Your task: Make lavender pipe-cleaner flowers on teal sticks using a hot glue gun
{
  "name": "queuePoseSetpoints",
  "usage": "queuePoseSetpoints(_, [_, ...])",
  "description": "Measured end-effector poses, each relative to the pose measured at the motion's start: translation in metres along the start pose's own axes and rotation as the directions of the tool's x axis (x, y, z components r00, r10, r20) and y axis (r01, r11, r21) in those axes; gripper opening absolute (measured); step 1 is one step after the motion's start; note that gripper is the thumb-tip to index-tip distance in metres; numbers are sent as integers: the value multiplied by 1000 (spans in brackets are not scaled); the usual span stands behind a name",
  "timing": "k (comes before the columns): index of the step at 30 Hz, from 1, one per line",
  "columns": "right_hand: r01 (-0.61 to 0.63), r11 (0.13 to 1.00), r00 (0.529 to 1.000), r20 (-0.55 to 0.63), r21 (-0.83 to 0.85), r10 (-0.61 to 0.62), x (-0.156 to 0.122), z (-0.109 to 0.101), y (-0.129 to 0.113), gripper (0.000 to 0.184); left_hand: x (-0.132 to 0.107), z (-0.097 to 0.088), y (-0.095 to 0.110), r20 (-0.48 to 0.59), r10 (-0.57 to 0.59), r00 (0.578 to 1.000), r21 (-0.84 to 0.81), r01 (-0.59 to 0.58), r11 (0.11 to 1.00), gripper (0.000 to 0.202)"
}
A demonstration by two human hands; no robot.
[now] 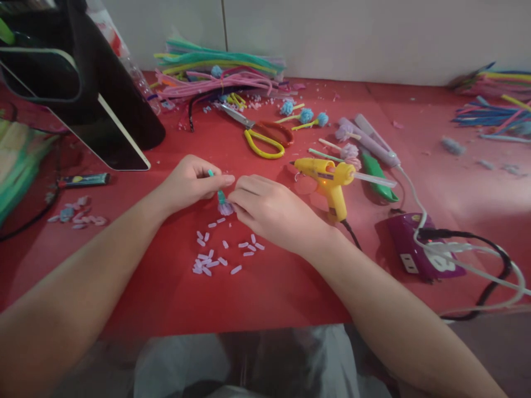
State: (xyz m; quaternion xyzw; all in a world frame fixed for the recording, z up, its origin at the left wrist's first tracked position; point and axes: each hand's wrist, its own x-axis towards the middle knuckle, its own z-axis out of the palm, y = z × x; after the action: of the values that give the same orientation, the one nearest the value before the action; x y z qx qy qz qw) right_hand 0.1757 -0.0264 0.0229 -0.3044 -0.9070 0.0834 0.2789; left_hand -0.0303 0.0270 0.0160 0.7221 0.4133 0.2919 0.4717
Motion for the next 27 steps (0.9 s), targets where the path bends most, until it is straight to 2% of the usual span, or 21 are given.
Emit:
queuePoseSetpoints(11, [11,1000,1000,11,1,-11,-4,-2,4,22,0,-3,-1,27,78,997,2,-78,997,54])
queuePoseSetpoints(13, [-57,998,997,-48,17,58,-5,-2,2,22,-1,-4,2,-29,106,994,43,-105,994,52])
queuePoseSetpoints(15, [-193,977,972,-118,89,203,-5,-1,1,18,-3,-5,5,-141,170,975,98,-157,983,52])
queuePoseSetpoints(18, [-405,838,873,-120,365,474,-5,1,0,16,-9,-6,12,-300,308,903,218,-250,943,50])
queuePoseSetpoints(19, [-445,761,834,-91,472,544,-5,3,0,16,-12,-6,15,-331,357,874,287,-268,920,46])
queuePoseSetpoints(21, [-467,597,773,-26,652,634,-3,5,0,15,-17,-3,19,-325,465,823,447,-300,843,42])
queuePoseSetpoints(24, [-429,422,743,46,799,668,0,5,-1,16,-21,1,22,-285,584,760,569,-356,741,42])
queuePoseSetpoints(27, [-396,386,748,49,833,662,2,4,-5,20,-22,4,22,-271,611,743,616,-354,704,44])
